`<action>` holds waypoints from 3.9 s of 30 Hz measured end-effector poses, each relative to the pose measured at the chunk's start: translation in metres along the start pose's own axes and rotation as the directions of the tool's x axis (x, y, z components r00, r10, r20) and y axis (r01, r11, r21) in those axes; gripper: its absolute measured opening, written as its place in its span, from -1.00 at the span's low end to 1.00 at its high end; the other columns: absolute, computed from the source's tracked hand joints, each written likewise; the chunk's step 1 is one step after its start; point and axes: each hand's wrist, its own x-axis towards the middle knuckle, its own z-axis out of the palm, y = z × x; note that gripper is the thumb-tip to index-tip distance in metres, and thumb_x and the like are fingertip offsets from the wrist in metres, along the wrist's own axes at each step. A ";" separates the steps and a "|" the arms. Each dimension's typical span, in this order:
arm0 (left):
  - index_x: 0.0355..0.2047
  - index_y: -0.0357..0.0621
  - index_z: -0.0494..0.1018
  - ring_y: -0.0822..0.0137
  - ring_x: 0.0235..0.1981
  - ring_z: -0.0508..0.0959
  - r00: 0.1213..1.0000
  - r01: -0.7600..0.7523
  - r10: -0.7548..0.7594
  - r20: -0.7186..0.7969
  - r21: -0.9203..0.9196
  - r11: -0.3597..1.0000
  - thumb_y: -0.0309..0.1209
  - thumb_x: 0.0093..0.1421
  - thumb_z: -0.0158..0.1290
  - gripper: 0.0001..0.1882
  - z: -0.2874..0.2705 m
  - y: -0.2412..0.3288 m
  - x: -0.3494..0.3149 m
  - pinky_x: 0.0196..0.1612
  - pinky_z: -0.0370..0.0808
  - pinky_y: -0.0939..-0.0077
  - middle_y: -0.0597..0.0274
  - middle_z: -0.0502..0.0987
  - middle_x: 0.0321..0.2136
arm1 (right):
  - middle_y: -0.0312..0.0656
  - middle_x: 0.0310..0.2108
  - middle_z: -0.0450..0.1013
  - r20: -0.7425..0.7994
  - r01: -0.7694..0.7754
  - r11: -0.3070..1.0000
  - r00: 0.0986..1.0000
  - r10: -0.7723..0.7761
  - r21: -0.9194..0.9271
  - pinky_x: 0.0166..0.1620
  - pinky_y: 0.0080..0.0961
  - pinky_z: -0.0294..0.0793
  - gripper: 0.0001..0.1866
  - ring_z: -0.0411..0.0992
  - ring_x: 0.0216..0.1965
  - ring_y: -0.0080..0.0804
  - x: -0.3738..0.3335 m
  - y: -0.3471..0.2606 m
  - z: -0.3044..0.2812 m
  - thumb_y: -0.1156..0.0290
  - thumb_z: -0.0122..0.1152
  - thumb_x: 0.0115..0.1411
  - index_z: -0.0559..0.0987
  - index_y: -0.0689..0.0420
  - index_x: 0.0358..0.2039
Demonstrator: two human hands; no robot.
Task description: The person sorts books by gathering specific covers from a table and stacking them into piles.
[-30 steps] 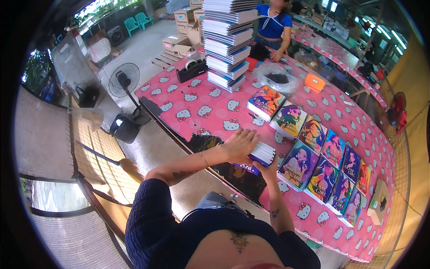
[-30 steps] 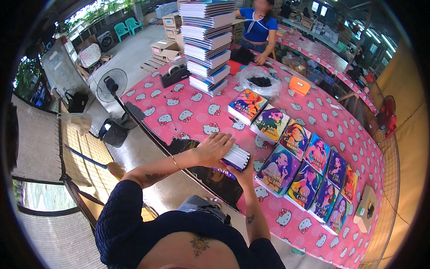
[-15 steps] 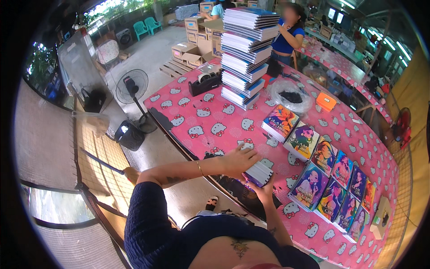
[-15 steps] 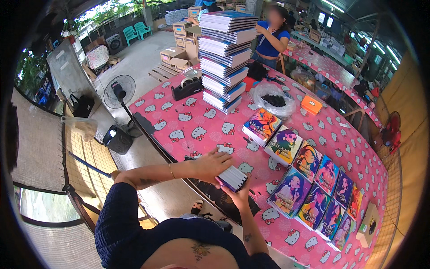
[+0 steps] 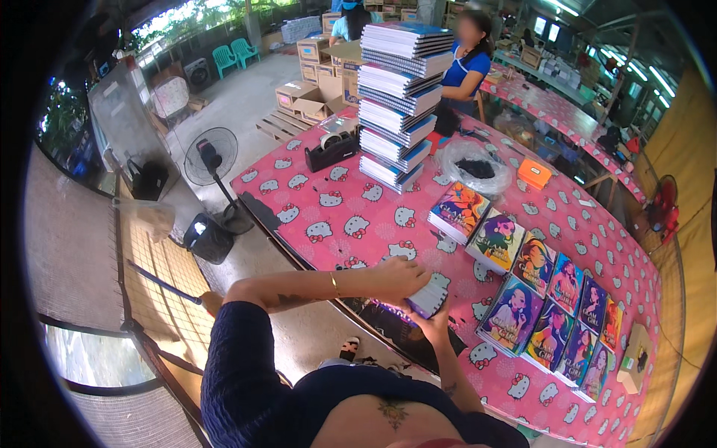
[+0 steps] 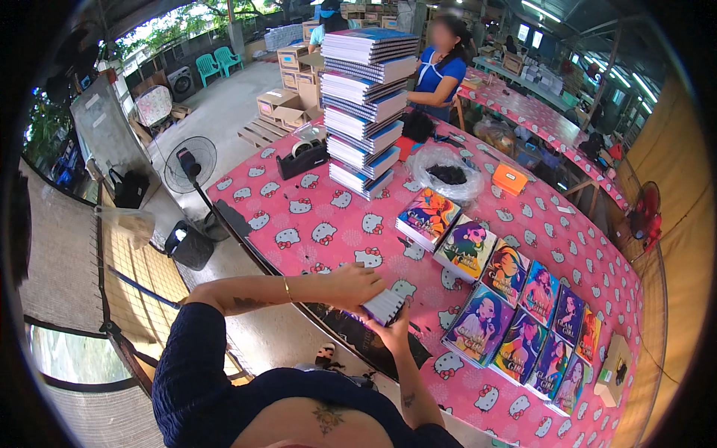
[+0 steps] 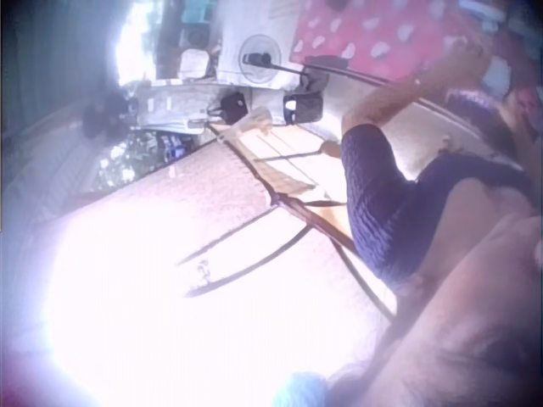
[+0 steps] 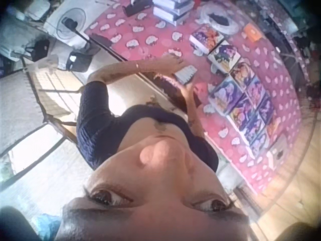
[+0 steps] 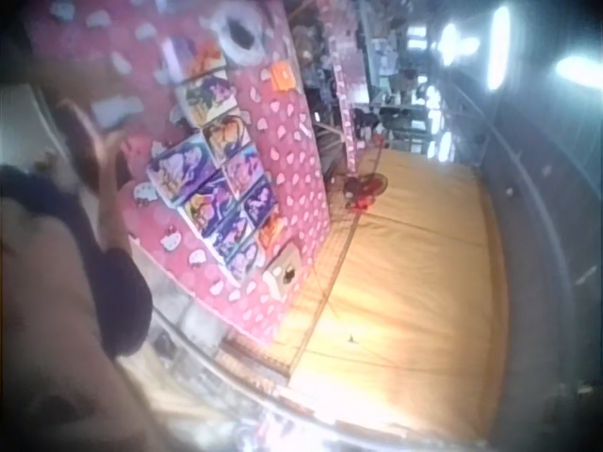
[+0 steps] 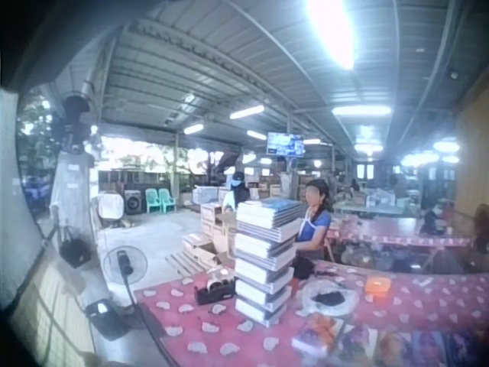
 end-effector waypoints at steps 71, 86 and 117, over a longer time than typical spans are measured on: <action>0.00 -0.30 0.42 0.37 -0.20 0.54 0.902 -0.228 -0.412 -0.126 -0.951 -0.208 -0.48 0.15 0.08 -0.62 0.001 0.135 0.152 -0.16 0.48 0.50 0.20 0.54 -0.18 | 0.25 -0.27 0.48 -0.723 -0.718 0.091 0.685 -0.085 -0.690 -0.15 -0.07 0.47 -0.45 0.50 -0.21 0.12 -0.230 -0.158 -0.460 0.46 0.08 0.04 0.38 0.29 0.11; 0.30 0.02 0.15 0.01 0.33 0.10 0.983 0.182 -0.184 -0.014 -0.082 0.980 -0.07 0.13 0.13 -0.23 0.126 0.074 -0.006 0.29 0.03 -0.16 0.00 0.16 0.28 | -0.11 -0.02 0.38 0.017 0.028 0.323 0.999 -0.038 -0.946 0.12 -0.07 0.28 -0.51 0.37 0.05 -0.13 -0.056 -0.025 -0.168 0.27 0.26 -0.04 0.52 0.02 -0.02; 0.14 -0.04 0.36 0.16 0.21 0.34 0.993 0.083 -0.098 -0.067 -0.195 0.977 -0.39 0.07 0.08 -0.44 0.139 0.059 -0.026 0.28 0.17 0.06 0.10 0.38 0.14 | -0.09 0.09 0.31 0.144 0.067 0.496 0.982 0.119 -0.866 0.11 -0.10 0.28 -0.47 0.26 0.17 -0.10 0.006 0.004 -0.178 0.52 0.19 0.02 0.47 0.06 0.08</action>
